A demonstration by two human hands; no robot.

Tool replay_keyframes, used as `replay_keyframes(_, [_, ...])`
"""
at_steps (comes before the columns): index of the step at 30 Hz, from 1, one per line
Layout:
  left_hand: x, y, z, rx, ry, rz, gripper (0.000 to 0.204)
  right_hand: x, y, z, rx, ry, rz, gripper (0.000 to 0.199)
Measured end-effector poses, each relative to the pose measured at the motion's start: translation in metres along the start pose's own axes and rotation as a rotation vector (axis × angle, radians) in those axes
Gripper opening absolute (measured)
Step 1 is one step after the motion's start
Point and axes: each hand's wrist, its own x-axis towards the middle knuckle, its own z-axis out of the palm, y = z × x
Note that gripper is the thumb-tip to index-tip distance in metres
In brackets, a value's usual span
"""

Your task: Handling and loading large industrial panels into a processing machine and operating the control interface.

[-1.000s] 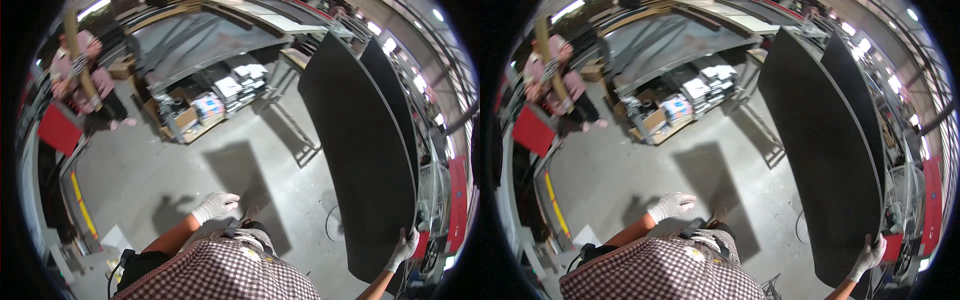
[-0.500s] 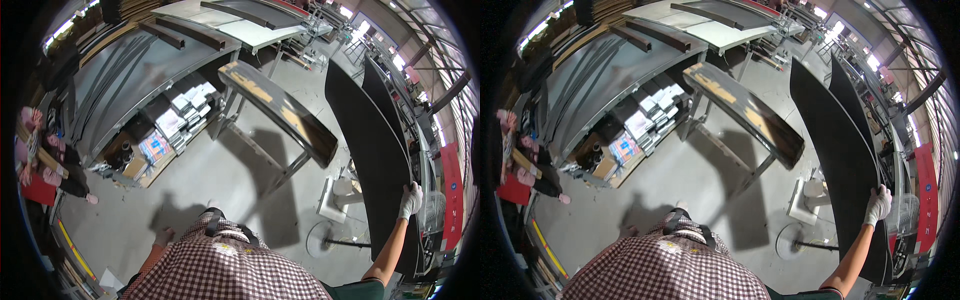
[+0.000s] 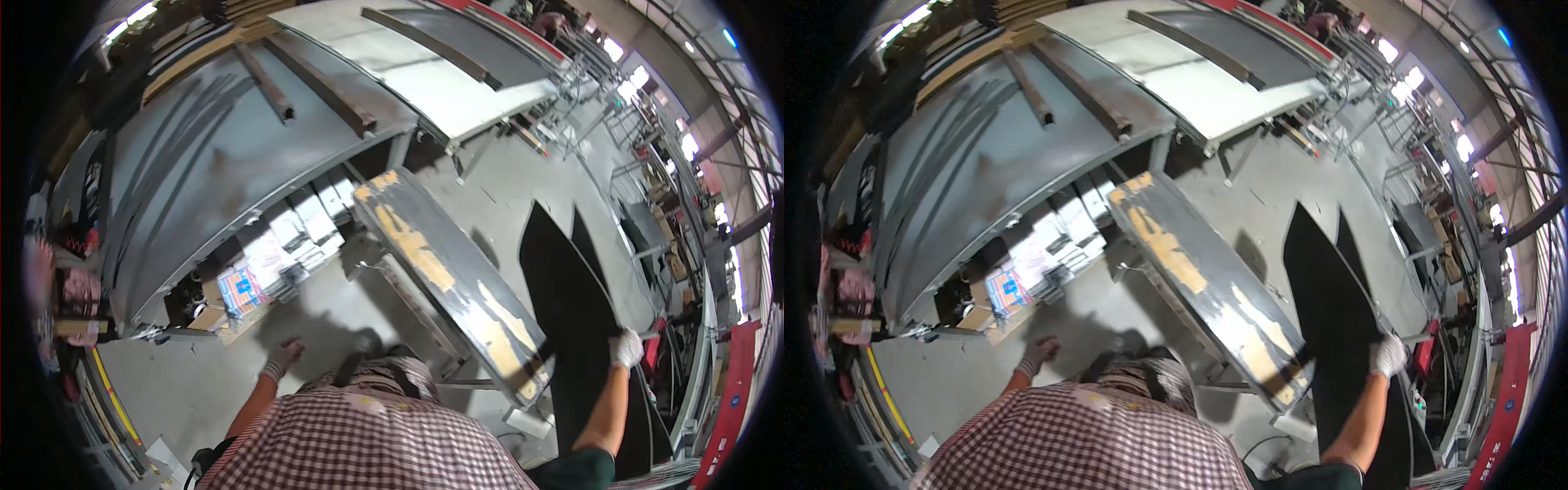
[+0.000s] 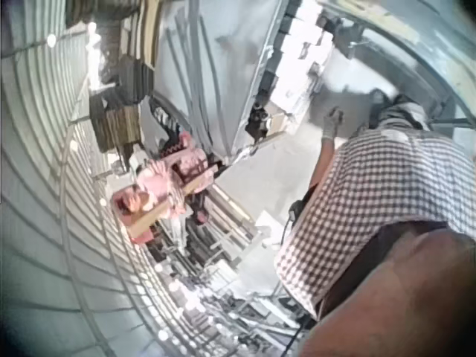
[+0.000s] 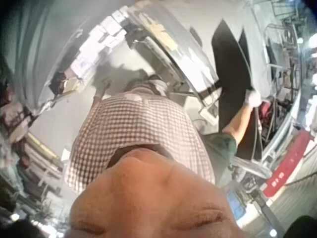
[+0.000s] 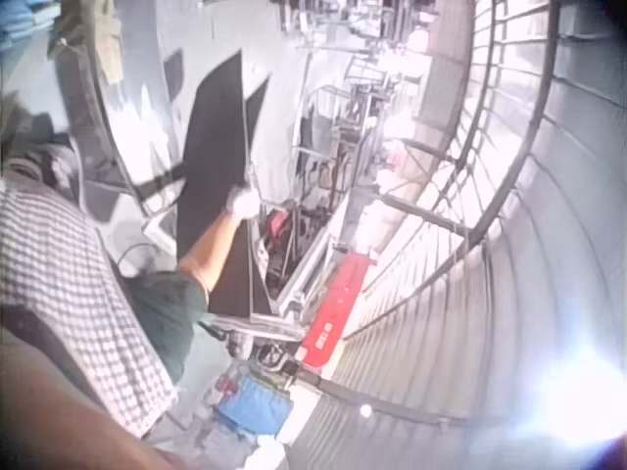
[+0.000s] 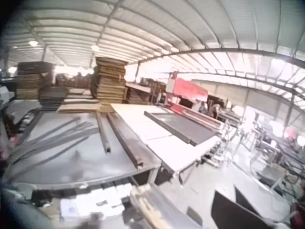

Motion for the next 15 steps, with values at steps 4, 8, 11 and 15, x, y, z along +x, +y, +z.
replay_keyframes(4, [0.031,0.077,0.035,-0.061,0.035,0.073,0.041,0.117,-0.091,0.101,-0.009,-0.014,-0.109,0.023])
replay_keyframes(8, [0.014,0.078,0.04,-0.114,0.497,-0.246,0.031,0.207,-0.221,0.154,0.123,-0.188,-0.178,0.023])
replay_keyframes(11, [-0.025,0.053,0.055,-0.134,0.666,-0.41,0.029,0.248,-0.321,0.145,0.253,-0.266,-0.257,0.027])
replay_keyframes(15, [-0.078,0.025,0.072,-0.28,0.772,-0.372,0.028,0.309,-0.444,0.132,0.321,-0.392,-0.266,0.034])
